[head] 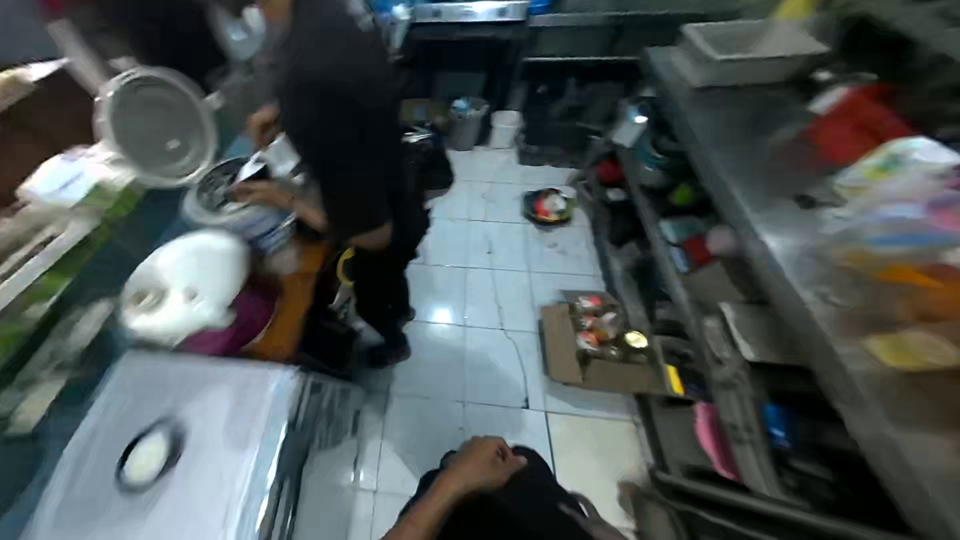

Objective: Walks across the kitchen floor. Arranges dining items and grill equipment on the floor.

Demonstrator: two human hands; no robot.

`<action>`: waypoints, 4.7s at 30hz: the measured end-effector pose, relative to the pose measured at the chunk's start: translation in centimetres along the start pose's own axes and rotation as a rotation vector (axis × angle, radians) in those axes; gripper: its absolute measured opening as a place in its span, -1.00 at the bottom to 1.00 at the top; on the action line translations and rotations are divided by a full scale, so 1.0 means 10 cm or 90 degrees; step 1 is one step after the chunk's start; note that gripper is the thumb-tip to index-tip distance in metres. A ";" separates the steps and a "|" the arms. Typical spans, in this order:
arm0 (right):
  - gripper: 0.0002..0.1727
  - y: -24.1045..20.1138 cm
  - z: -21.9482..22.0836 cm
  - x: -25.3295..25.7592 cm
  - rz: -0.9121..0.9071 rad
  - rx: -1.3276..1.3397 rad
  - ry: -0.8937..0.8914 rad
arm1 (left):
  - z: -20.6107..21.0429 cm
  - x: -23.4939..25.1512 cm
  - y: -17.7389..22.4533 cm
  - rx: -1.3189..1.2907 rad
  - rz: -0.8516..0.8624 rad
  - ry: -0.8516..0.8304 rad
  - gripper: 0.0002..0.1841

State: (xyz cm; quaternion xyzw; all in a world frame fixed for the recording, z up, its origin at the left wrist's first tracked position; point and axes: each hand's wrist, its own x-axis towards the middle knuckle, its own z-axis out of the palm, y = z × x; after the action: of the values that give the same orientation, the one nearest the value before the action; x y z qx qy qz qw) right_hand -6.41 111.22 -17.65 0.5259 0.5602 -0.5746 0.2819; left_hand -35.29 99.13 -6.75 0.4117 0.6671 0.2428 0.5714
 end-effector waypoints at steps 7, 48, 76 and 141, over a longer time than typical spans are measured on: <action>-0.06 -2.08 -1.62 2.14 -0.036 -0.064 -0.076 | -1.66 3.13 0.80 0.117 0.074 -0.119 -0.49; -0.37 -8.76 -7.27 7.37 -0.131 0.873 -0.339 | -8.50 15.97 3.40 0.719 -0.012 -0.588 -0.61; -0.43 -6.62 -8.13 12.28 -0.032 1.313 0.792 | -6.49 18.89 0.82 0.529 0.173 -0.618 -0.71; -0.41 -7.70 -7.35 12.75 0.175 1.107 0.632 | -5.08 19.20 1.41 0.838 0.691 -0.621 -0.66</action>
State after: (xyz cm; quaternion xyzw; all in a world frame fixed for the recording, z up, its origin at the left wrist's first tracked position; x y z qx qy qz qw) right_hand -92.18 230.54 -94.92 0.7885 -0.0646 -0.4621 -0.4007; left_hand -81.85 272.99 -91.86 0.9537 0.0803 -0.1441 0.2516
